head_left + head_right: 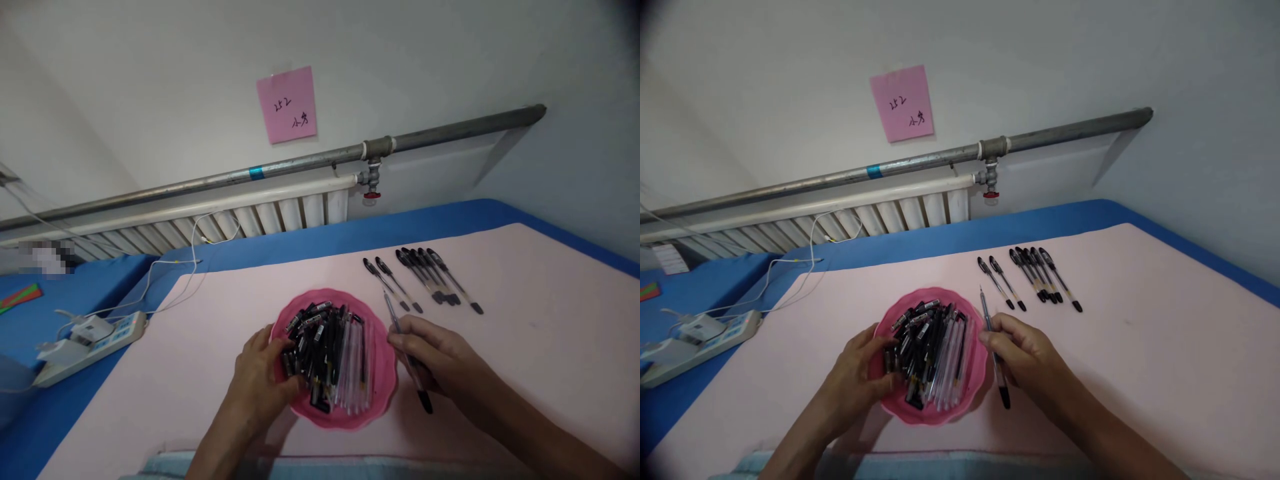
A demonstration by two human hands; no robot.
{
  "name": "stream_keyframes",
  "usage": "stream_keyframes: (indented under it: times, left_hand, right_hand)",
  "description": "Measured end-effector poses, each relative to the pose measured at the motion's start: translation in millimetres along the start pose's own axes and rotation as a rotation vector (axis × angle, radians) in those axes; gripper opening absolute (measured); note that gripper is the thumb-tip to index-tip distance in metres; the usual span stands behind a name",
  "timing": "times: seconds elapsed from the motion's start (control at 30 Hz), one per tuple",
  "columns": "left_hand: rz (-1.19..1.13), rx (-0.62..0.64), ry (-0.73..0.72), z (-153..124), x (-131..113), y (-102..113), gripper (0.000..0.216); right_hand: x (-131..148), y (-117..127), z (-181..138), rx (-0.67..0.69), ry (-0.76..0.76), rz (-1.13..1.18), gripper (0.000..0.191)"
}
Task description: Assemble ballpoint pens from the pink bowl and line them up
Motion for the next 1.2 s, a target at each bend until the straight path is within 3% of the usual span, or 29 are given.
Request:
stream_keyframes:
  times: [0.17,0.33,0.57,0.9,1.2]
  left_hand:
    - [-0.096,-0.021,0.053,2.4,-4.1,-3.1,0.036]
    - [-0.128,-0.265,0.024,-0.7,-12.0,7.4,0.024]
    - [0.09,0.017,-0.092,-2.2,-16.2,-10.8,0.027]
    - [0.298,-0.027,-0.084,-1.6,-27.5,-16.9,0.024]
    - [0.324,0.079,-0.094,-0.2,-26.7,-19.0,0.021]
  right_hand:
    - [0.0,-0.1,0.0,-0.002,-0.01,-0.004,0.029]
    - [0.8,-0.2,-0.1,-0.001,-0.003,0.002,0.029]
    - [2.5,-0.5,-1.0,0.003,0.02,-0.007,0.028]
    - [6.0,-2.6,-2.0,0.017,0.018,-0.028,0.027]
    - [8.9,-3.2,-2.3,0.018,0.036,-0.065,0.025]
Point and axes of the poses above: each hand's wrist, its own z-axis towards the middle knuckle, its own y-axis out of the back of the hand, x = y × z, the point moved 5 cm from there along z, towards the middle knuckle, and after that the axes turned 6 degrees about -y, right-handed, at the moved point
